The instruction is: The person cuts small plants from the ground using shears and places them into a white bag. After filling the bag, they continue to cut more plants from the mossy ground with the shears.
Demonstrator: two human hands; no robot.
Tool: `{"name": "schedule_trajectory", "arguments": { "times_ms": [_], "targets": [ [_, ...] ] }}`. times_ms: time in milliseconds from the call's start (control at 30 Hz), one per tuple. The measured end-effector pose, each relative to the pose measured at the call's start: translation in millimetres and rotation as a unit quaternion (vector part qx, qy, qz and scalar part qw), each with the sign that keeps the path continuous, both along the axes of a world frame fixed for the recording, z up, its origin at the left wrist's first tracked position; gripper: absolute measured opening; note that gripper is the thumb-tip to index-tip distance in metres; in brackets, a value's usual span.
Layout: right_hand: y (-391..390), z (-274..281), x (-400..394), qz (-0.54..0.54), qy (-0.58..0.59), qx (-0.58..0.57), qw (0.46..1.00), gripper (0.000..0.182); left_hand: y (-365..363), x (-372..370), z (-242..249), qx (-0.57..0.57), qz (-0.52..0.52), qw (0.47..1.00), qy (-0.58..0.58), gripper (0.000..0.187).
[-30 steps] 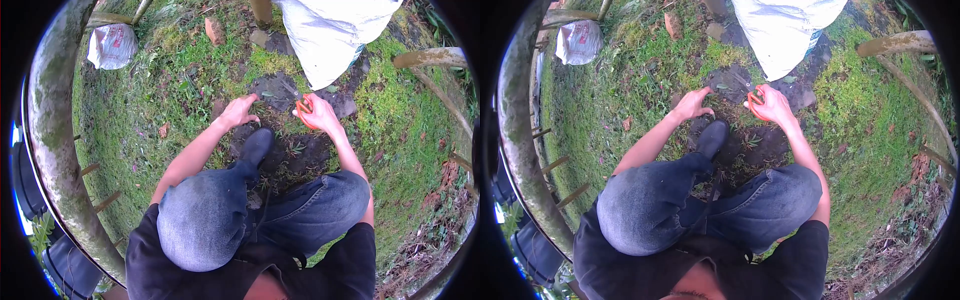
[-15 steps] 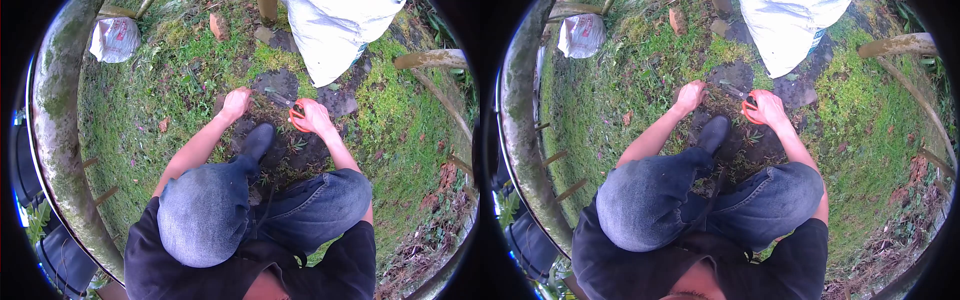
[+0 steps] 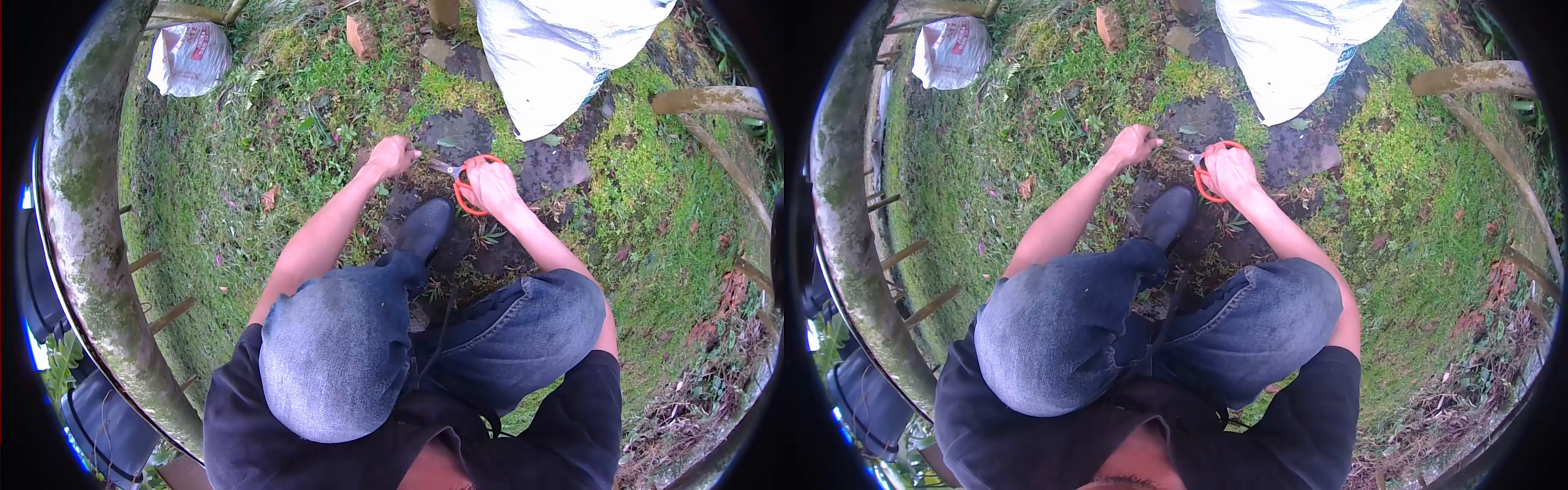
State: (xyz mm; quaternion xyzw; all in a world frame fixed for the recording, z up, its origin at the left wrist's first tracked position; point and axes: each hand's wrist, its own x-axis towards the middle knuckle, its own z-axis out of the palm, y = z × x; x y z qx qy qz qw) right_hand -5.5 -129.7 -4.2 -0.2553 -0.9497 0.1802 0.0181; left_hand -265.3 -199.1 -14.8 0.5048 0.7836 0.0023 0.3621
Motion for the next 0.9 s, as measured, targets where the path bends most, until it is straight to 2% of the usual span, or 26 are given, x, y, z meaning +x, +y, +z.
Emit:
{"name": "schedule_trajectory", "arguments": {
  "times_ms": [233,333,433,567,667,900],
  "targets": [
    [-6.9,-3.5,-2.5,0.001,-0.018,0.004,1.000,0.042,9.5,-3.6,1.7,-0.079,0.062,0.994,-0.043,0.044],
    [-11.6,-7.2,-2.5,-0.009,-0.037,0.005,0.999,0.042,15.9,-5.3,-2.0,-0.104,0.040,0.993,-0.037,0.045],
    [-19.2,2.0,1.6,-0.042,-0.039,0.016,0.998,0.043,18.3,-5.3,-2.2,-0.121,0.042,0.991,-0.032,0.050],
    [-21.8,12.4,3.5,-0.087,-0.052,-0.014,0.995,0.054,16.6,-9.9,-10.7,-0.133,0.056,0.988,-0.053,0.057],
    [-22.3,8.1,4.8,-0.045,-0.026,0.012,0.999,0.046,16.2,-9.2,-15.3,-0.131,0.063,0.988,-0.054,0.060],
    [-21.3,-2.7,-2.0,-0.036,-0.060,0.003,0.998,0.045,19.6,-2.7,-6.8,-0.147,0.055,0.986,-0.049,0.059]
  ]
}}
